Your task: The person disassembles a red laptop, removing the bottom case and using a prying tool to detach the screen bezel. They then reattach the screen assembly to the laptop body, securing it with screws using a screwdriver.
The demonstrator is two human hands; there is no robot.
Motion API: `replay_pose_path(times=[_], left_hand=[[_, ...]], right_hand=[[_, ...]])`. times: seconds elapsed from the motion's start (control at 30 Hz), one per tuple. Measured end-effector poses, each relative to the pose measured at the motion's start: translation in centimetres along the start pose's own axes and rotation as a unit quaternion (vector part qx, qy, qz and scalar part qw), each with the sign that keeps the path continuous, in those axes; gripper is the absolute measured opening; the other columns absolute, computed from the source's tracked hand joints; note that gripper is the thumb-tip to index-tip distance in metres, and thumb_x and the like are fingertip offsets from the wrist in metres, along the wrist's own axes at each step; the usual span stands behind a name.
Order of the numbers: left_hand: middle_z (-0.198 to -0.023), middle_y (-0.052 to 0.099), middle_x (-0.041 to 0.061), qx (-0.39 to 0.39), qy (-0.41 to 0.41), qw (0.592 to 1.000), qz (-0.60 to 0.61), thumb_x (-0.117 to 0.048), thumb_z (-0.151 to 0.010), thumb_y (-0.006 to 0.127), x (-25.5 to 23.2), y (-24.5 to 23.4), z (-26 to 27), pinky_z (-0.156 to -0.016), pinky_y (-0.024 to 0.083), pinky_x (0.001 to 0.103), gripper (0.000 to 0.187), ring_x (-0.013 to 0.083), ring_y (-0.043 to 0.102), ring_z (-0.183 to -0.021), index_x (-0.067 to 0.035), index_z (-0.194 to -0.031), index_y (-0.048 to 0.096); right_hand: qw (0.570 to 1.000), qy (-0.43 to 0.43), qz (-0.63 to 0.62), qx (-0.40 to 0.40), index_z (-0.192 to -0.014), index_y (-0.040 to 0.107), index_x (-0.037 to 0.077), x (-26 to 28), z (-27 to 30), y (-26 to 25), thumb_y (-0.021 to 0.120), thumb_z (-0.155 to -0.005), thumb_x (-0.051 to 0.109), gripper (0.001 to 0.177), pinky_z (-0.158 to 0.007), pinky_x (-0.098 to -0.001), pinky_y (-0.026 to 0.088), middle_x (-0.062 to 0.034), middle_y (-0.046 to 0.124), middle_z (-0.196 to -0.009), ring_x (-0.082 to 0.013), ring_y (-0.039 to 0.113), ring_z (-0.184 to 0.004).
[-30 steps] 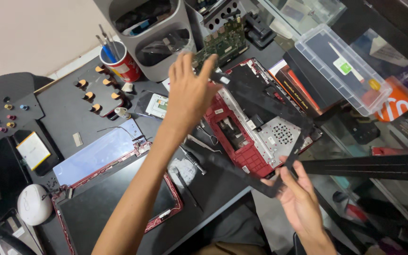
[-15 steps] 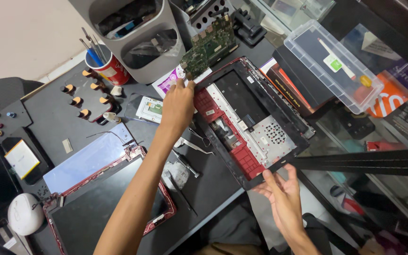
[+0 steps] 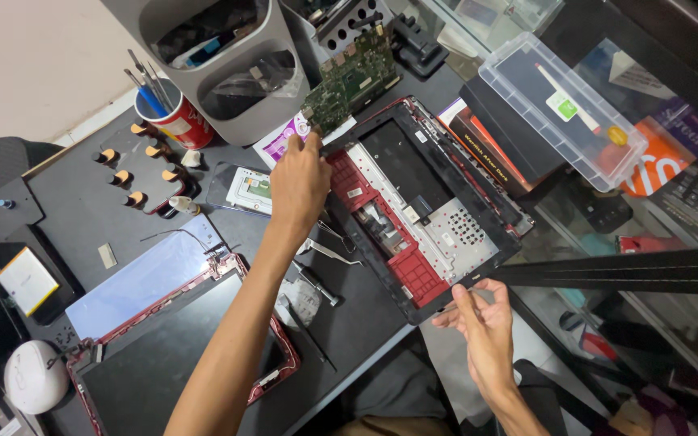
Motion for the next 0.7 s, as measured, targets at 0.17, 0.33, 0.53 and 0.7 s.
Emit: replay_pose_path(times=[0.17, 0.33, 0.53, 0.7], left_hand=[[-0.108, 0.064, 0.025, 0.021, -0.022, 0.999, 0.027, -0.008, -0.085, 0.067, 0.0, -0.7, 0.2, -0.070, 0.054, 0.054, 0.038, 0.0435, 0.068, -0.081, -0.001, -0.122, 0.063], [-0.106, 0.063, 0.025, 0.011, 0.000, 1.000, -0.022, -0.008, -0.085, 0.068, 0.8, 0.5, -0.1, -0.073, 0.055, 0.053, 0.034, 0.0423, 0.069, -0.086, -0.002, -0.119, 0.065], [-0.107, 0.061, 0.026, 0.012, -0.007, 1.000, -0.006, -0.007, -0.086, 0.067, 1.1, 1.2, 0.1, -0.070, 0.055, 0.053, 0.038, 0.0429, 0.068, -0.085, -0.002, -0.123, 0.065], [-0.112, 0.060, 0.026, 0.012, -0.032, 0.999, 0.005, -0.009, -0.088, 0.068, 1.1, 1.0, 0.3, -0.073, 0.055, 0.053, 0.032, 0.0423, 0.068, -0.087, -0.003, -0.119, 0.066]], right_hand=[[0.999, -0.032, 0.034, 0.000, -0.120, 0.038, 0.004, 0.8, 0.1, 0.0, 0.063, -0.099, 0.016, 0.035, -0.061, -0.0337, 0.056, -0.0151, 0.065, -0.078, -0.0226, 0.069, -0.062], [0.999, -0.021, 0.027, -0.023, -0.128, 0.036, 0.005, 0.9, 0.1, -0.3, 0.065, -0.099, 0.017, 0.043, -0.063, -0.0319, 0.055, -0.0100, 0.060, -0.077, -0.0189, 0.065, -0.062], [0.996, -0.052, 0.053, -0.041, -0.141, 0.029, 0.013, 2.0, 0.0, 0.2, 0.068, -0.093, 0.011, 0.062, -0.060, -0.0291, 0.049, -0.0084, 0.059, -0.089, -0.0154, 0.061, -0.061], [0.994, -0.073, 0.060, -0.055, -0.144, 0.030, 0.013, 2.4, -0.4, 0.0, 0.069, -0.092, 0.009, 0.065, -0.058, -0.0268, 0.048, -0.0069, 0.057, -0.090, -0.0111, 0.055, -0.061]])
Point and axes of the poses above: each hand's wrist, its own z-axis away from the middle knuckle, its own y-axis out of the palm, x = y × z, the point moved 6 cm from there along -z, towards the middle knuckle
